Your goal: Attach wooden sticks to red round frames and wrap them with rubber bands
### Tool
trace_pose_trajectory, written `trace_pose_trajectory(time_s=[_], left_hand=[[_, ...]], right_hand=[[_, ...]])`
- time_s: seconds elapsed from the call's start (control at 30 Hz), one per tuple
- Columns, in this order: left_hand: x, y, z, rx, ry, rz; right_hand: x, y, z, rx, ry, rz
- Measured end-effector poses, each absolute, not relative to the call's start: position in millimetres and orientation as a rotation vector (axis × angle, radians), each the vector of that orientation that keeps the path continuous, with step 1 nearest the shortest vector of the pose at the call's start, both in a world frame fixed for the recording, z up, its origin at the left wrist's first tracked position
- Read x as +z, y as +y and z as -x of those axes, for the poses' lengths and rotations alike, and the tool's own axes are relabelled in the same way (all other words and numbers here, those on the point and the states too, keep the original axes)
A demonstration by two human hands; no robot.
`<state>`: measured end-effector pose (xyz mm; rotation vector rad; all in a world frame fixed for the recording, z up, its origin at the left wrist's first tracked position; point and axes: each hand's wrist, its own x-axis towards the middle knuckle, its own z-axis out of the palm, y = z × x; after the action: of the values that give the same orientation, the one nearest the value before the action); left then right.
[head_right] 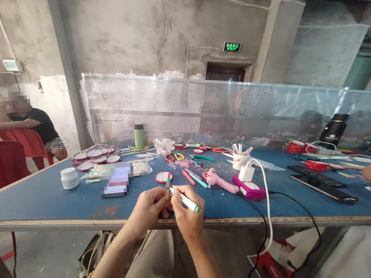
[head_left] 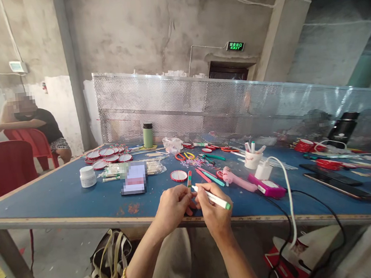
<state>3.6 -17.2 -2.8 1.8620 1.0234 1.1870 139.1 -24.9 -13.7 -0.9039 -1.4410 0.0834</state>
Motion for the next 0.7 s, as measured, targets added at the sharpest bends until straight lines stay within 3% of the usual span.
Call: trace_pose_trajectory(time_s=[0.7], left_hand=[[-2.4, -19.1, -3.9, 1.201, 1.003, -1.851]], right_hand=[[-12.7, -25.8, -137.5, 0.080, -1.490, 0.871]])
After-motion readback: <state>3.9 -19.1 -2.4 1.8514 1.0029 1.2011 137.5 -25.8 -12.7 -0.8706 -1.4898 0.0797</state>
